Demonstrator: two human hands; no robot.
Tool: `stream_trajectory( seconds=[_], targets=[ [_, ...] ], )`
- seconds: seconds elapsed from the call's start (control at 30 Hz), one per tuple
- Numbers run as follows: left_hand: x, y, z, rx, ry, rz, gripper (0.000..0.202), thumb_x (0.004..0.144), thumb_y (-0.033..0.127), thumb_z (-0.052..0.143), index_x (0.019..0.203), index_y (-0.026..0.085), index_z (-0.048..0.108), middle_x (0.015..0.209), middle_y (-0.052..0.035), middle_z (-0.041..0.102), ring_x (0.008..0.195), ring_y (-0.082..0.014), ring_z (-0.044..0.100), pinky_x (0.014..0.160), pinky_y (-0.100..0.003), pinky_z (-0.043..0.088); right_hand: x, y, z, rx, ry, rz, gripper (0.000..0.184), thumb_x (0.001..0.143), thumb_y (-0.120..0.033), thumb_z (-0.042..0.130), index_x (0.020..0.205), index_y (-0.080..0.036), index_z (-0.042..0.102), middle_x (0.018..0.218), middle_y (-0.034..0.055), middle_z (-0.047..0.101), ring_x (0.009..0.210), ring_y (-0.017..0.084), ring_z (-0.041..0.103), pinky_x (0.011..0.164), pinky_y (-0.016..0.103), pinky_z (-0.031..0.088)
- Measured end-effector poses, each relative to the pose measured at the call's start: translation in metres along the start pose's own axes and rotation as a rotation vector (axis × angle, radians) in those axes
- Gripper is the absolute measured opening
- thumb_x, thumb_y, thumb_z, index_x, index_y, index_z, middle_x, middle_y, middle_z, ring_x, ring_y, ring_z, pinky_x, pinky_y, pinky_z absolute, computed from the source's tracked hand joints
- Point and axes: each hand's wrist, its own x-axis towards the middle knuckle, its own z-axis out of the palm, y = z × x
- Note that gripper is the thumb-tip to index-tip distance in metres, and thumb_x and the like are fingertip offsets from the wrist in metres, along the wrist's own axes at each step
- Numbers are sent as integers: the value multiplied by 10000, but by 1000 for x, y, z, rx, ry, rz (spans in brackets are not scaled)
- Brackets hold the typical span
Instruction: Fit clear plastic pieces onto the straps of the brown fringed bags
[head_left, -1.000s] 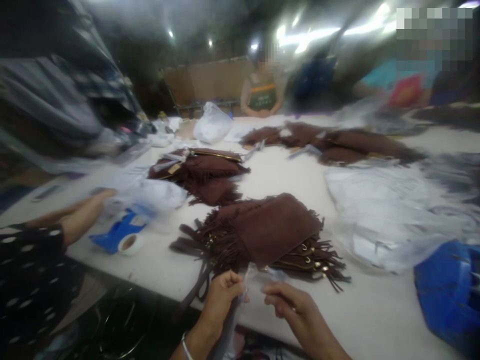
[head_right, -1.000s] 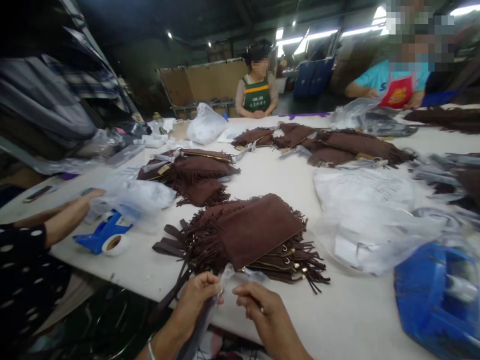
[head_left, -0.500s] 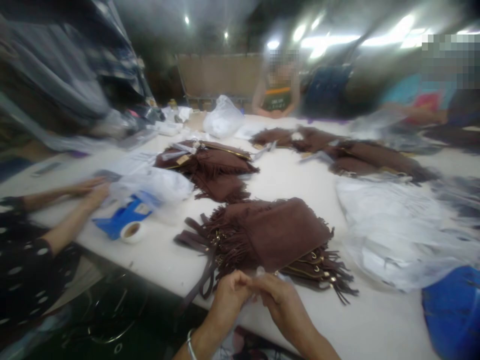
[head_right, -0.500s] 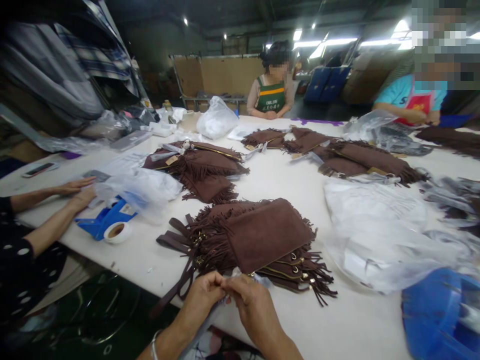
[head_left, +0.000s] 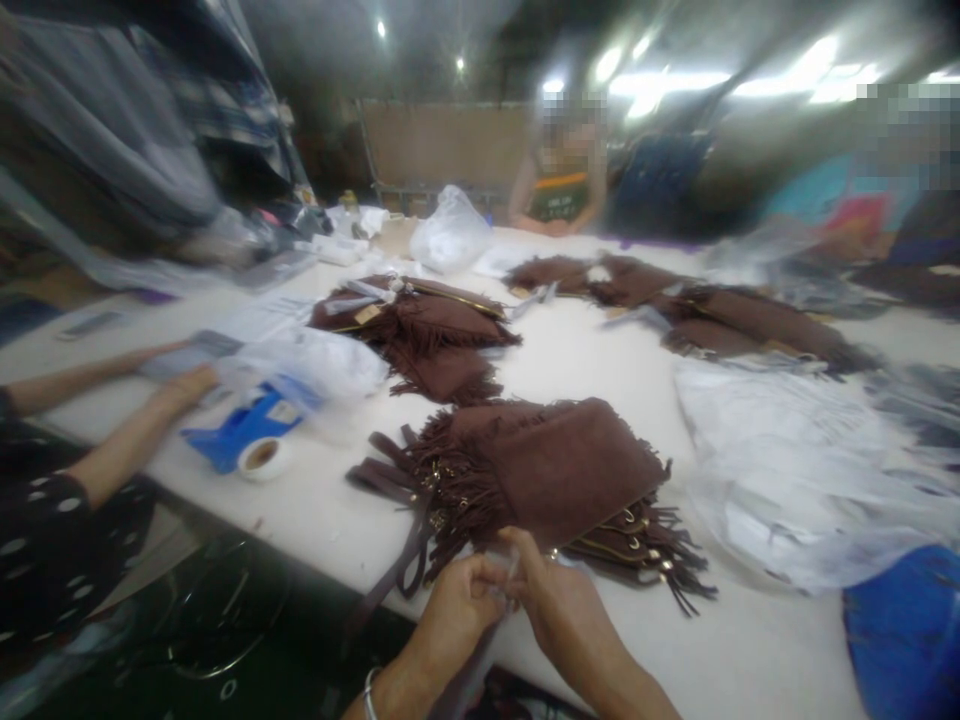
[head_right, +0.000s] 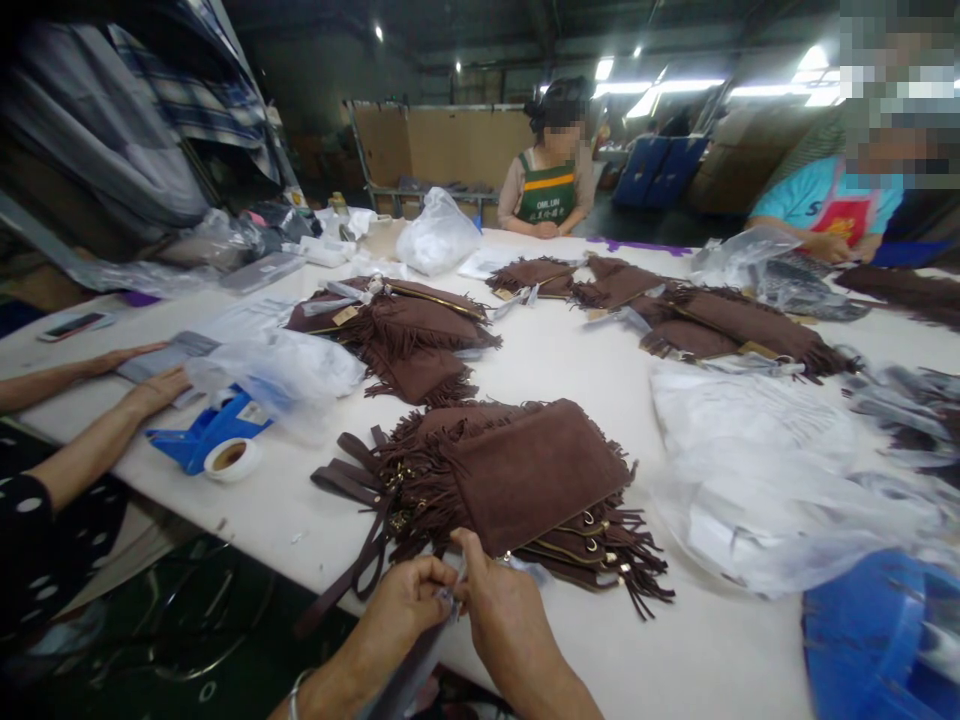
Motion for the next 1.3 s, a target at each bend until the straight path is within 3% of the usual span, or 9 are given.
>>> stream_trajectory(
  seconds=[0.27,0.5,0.67,0.77,1.03,1.17,1.3],
  targets=[
    [-1,1,1,76,42,9,182,662,252,746,760,120,667,705,-60,702,660,-180,611,634,-260,409,1,4,-2,249,53,26,433,826,-130,458,1246,-226,413,768,-11,684,721,190,664,613,252,392],
    [4,-9,5,33,168,39,264,702,379,720,677,124,654,615,-46,665,576,-146,548,579,-246,366,-5,17,25,618,178,185,442,828,-262,546,1254,-243,430,609,-70,604,517,156,592,517,239,418],
    [4,-8,6,-164,109,-36,313,660,409,760,685,120,643,615,-84,685,544,-155,573,569,-254,392,-5,22,44,1010,191,229,482,837,-339,567,1282,-228,417,608,-64,606,457,119,525,454,219,412],
    [-1,2,8,-246,72,-93,283,684,376,756,676,122,631,612,-80,683,510,-126,555,540,-230,379,-3,24,50,1107,189,176,441,845,-346,575,1245,-206,451,630,-53,597,498,114,533,480,219,421],
    [0,2,7,-177,93,-107,250,707,347,724,686,124,612,606,-71,669,499,-117,524,516,-221,339,-2,29,38,943,122,29,304,871,-236,513,1170,-219,465,682,-50,606,604,136,581,576,240,457],
    [0,3,5,150,151,63,188,760,308,652,676,139,640,638,-37,644,596,-143,541,584,-240,365,-1,26,26,723,93,7,190,856,-162,489,1031,-234,471,649,-67,625,571,127,585,580,225,422],
    [-5,7,6,389,208,242,220,823,293,567,663,167,651,680,-15,617,670,-162,538,632,-247,377,-2,25,27,587,139,27,122,863,-164,476,956,-241,464,618,-68,627,567,137,595,589,228,401]
  ],
)
